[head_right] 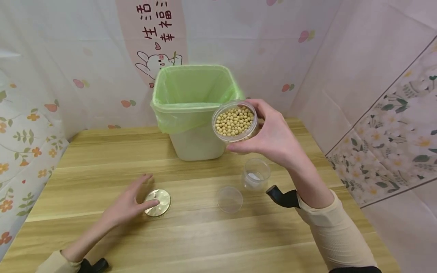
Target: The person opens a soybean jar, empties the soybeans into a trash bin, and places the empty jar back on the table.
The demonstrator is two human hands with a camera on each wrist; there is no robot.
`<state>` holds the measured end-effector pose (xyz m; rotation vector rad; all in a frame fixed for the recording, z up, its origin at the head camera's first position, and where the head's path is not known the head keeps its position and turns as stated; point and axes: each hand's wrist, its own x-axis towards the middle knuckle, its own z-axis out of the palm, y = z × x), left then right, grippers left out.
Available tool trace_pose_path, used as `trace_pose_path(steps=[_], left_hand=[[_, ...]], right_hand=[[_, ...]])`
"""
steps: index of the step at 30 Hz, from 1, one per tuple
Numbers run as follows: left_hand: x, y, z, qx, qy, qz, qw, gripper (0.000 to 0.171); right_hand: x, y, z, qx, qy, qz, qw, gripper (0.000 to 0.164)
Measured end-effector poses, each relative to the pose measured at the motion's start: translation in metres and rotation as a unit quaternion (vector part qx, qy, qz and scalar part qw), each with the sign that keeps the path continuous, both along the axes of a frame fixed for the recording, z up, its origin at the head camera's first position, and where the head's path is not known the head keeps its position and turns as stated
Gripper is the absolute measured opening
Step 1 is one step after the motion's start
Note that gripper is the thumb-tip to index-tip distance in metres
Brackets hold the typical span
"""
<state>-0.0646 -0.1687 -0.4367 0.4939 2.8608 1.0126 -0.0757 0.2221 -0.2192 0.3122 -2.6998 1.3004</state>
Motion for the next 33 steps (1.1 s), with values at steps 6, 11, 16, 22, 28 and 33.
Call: trace_pose_path(steps=[6, 11, 16, 22, 28, 33], left_hand=[[-0.011, -0.003, 0.031, 0.016, 0.008, 0.000, 0.9998, 0.090], [-0.021, -0.003, 0.052, 0.019, 0.023, -0.004, 0.9995, 0.086], [-0.033, -0.003, 0.079, 0.013, 0.024, -0.007, 0.9996, 0.084], [-0.057, 0.000, 0.118, 0.029, 0.046, -0.009, 0.9985, 0.079], [-0.088, 0.002, 0.152, 0.078, 0.062, -0.012, 0.9949, 0.071], [-0.108, 0.004, 0.168, 0.099, 0.037, -0.006, 0.9943, 0.071]], right_hand=[[-0.004, 0.004, 0.023, -0.006, 0.006, -0.008, 1.000, 0.085], [-0.011, 0.004, 0.038, -0.016, 0.015, -0.007, 1.000, 0.081], [-0.022, 0.000, 0.051, 0.004, 0.019, -0.010, 1.000, 0.081], [-0.038, -0.007, 0.067, 0.007, 0.019, -0.009, 1.000, 0.081], [-0.055, -0.015, 0.081, 0.023, 0.014, -0.017, 0.999, 0.081], [-0.073, -0.022, 0.095, 0.055, -0.007, -0.024, 0.998, 0.084]])
